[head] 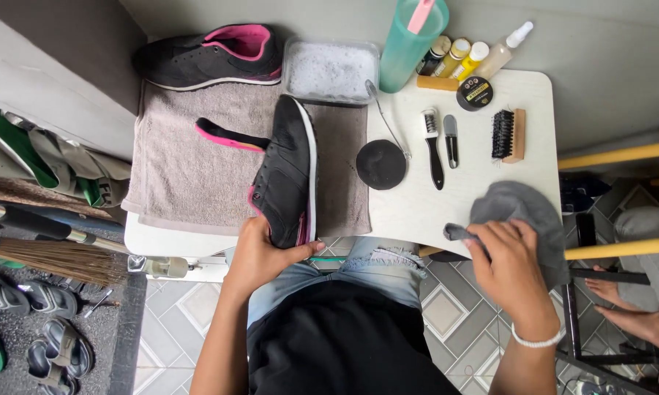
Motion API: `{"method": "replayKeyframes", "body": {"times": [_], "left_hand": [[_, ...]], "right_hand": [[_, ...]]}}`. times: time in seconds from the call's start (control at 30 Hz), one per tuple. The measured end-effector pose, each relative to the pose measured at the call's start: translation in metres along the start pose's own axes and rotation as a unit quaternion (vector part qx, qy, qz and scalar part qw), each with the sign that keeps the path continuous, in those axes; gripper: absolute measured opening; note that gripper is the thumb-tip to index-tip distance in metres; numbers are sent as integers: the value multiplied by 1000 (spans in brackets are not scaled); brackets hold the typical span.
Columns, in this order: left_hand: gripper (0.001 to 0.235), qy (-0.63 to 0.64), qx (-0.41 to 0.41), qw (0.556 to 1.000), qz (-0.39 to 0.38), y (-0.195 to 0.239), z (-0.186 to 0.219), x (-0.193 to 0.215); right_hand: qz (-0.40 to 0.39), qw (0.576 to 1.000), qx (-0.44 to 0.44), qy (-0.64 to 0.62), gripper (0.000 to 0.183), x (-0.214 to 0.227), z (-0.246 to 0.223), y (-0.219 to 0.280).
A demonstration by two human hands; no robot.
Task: The person cleans a black and pink sneaker by applying a white cleaning solution with a small brush and scrubbing the upper surface. They then use a larger brush to scrub the shoe further and finish by wiping the shoe with a cloth.
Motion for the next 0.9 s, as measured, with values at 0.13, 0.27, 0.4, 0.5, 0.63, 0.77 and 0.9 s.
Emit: {"method": "replayKeyframes", "body": {"times": [0.13, 0.27, 0.4, 0.5, 0.63, 0.77, 0.9], "left_hand": [[68, -83, -20, 995, -49, 1, 19, -2], [40, -34, 7, 999, -35, -2, 10, 4], [42, -39, -7, 998, -42, -3, 38, 6], [40, -28, -4, 999, -46, -6, 27, 7], [38, 12, 18, 999, -36, -6, 20, 15], [36, 40, 13, 998, -47, -9, 18, 14], [35, 42, 25, 997, -55, -10, 22, 13]], "right_hand": [[-48, 957, 21, -284, 19, 56, -86, -21], [112, 887, 43, -446, 19, 97, -143, -81], [234, 886, 95, -389, 10, 108, -186, -148], [209, 916, 129, -316, 15, 73, -221, -175], [158, 931, 172, -281, 19, 61, -247, -149], [29, 917, 182, -354, 20, 57, -255, -126], [-69, 850, 207, -480, 17, 57, -243, -126]]}}
Point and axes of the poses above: each hand's wrist, its own y-axis away from the middle knuckle, its own x-axis out of the back of the hand, z = x × y, the point moved 9 cm from there along -y, towards the middle knuckle, and after that the axes turned 9 degrees about y, right-handed, at the moved point
